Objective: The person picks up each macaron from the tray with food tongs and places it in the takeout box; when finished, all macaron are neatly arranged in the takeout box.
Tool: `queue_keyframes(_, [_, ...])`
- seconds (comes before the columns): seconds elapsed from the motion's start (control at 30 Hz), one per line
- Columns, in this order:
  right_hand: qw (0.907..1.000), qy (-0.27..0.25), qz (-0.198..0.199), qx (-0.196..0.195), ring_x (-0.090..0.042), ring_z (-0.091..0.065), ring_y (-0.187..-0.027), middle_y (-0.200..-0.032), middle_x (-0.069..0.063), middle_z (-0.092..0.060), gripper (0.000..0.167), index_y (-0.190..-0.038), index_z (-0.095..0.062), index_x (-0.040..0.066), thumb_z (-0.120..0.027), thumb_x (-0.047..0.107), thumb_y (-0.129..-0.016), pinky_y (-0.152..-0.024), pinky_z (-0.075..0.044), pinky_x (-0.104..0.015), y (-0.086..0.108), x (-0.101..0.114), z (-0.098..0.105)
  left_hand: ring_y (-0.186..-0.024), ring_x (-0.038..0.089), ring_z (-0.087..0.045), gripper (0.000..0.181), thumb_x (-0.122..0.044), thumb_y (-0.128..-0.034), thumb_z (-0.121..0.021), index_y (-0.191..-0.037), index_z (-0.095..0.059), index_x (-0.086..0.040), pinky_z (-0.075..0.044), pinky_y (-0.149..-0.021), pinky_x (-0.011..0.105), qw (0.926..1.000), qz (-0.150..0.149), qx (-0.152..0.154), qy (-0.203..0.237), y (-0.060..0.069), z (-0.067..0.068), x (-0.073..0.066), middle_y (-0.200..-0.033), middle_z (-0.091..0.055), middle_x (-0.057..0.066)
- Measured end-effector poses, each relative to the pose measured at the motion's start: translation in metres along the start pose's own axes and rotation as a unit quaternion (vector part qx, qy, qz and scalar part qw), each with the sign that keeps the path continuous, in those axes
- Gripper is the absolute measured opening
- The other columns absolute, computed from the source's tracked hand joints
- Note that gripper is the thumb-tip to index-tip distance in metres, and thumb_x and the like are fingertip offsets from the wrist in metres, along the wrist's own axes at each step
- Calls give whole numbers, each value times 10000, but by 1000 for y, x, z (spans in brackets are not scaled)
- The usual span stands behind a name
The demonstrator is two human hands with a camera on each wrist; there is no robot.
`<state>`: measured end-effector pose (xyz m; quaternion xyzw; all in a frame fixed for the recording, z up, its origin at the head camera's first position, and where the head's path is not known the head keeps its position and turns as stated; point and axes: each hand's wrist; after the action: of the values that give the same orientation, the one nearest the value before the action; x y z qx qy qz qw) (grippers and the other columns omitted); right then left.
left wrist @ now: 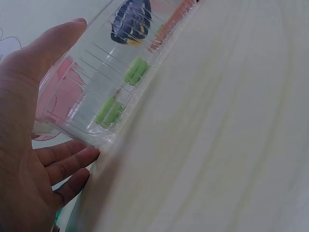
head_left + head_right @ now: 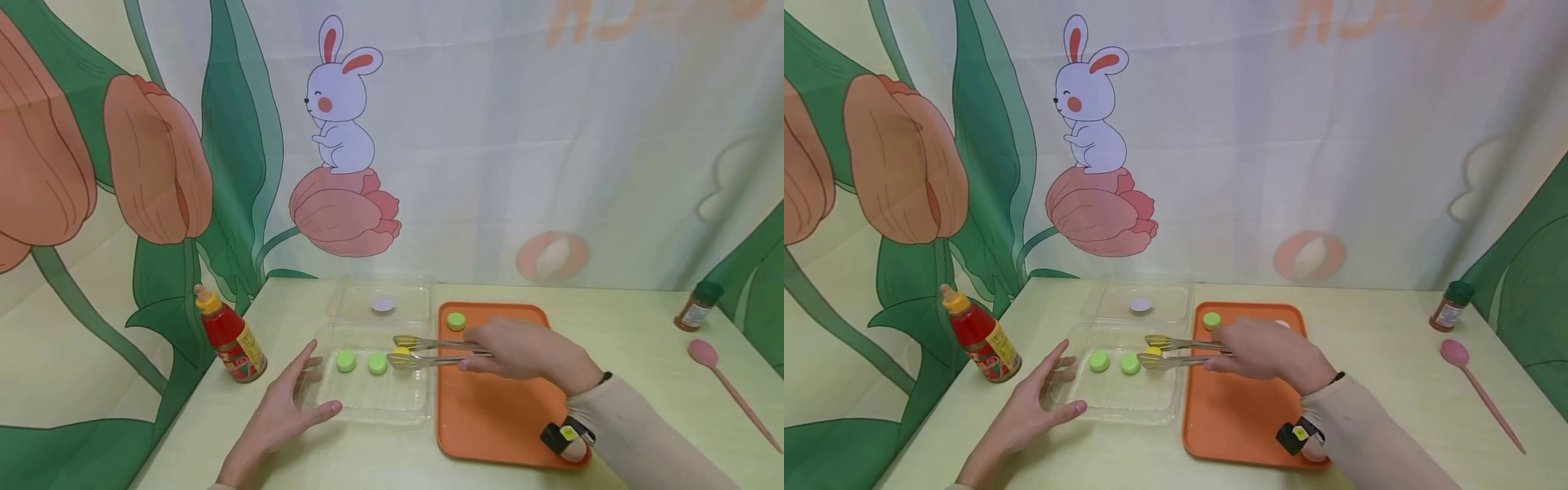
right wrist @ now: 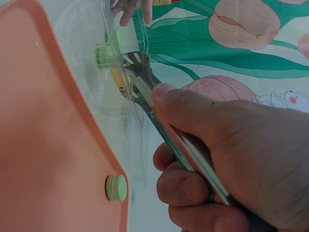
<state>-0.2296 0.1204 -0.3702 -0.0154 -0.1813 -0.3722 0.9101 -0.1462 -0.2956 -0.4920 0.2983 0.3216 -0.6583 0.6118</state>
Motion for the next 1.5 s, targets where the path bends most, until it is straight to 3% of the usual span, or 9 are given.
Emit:
queue_keyframes(0.13, [9993, 290, -124, 183, -80, -411, -599, -683, 84, -471, 284, -915, -636, 205, -744, 406, -1084, -584, -323, -252, -8, 9, 3, -1507, 310, -571, 1186, -513, -856, -961, -1783, -249, -308, -340, -1282, 708, 10000, 30, 7, 21, 0, 0, -1, -1670, -554, 54])
queue_keyframes(0.3, [9960, 763, -299, 362, -104, -439, -609, -693, 52, -479, 299, -949, -626, 174, -767, 409, -1069, -597, -342, -253, -15, 22, 9, -1506, 306, -571, 1186, -539, -857, -953, -1783, -245, -321, -341, -1279, 715, 10000, 57, 25, 22, -1, -1, -1, -1670, -556, 48])
queue_keyframes(0.5, [9893, 1122, -769, 530, -117, -421, -600, -686, 48, -460, 380, -848, -608, 179, -778, 451, -1052, -589, -321, -274, -20, 40, 12, -1513, 316, -563, 1187, -541, -852, -956, -1782, -248, -331, -343, -1276, 720, 9999, 133, 24, 28, -1, -1, -2, -1668, -559, 44])
queue_keyframes(0.67, [9869, 1191, -932, 565, -120, -371, -580, -666, 45, -412, 418, -782, -609, 167, -795, 436, -1043, -576, -271, -285, -22, 47, 11, -1518, 318, -557, 1187, -541, -854, -955, -1782, -247, -327, -340, -1278, 717, 9999, 96, 37, 43, -1, -1, -1, -1669, -558, 44])
queue_keyframes(1.07, [9867, 900, -1191, 640, -141, -416, -609, -690, 22, -472, 383, -812, -639, 165, -812, 427, -1031, -602, -311, -308, -22, 50, 11, -1537, 346, -532, 1184, -546, -861, -945, -1785, -240, -320, -340, -1277, 723, 9999, 101, 41, 3, -1, 0, -1, -1676, -548, 64])
queue_keyframes(1.3, [9963, 384, -696, 338, -108, -436, -617, -704, 48, -502, 369, -909, -613, 188, -793, 484, -1035, -592, -344, -279, -7, 32, 6, -1540, 349, -528, 1187, -550, -861, -943, -1786, -235, -323, -331, -1276, 731, 9999, 88, 47, -68, -1, 0, -1, -1676, -547, 66])
queue_keyframes(1.5, [9977, -463, -491, -53, -89, -488, -667, -775, 60, -559, 403, -966, -626, 201, -731, 581, -1048, -618, -397, -288, 12, 13, 5, -1548, 350, -518, 1187, -551, -861, -943, -1784, -228, -342, -326, -1276, 738, 9999, 131, 41, -81, -1, 0, -2, -1682, -541, 60])
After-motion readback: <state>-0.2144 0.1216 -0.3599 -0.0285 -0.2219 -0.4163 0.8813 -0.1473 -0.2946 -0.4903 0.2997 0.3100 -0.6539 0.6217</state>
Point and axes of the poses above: each hand's wrist, its own y-axis away from the middle knuckle, its own z-axis out of the back of the hand, x = y × z
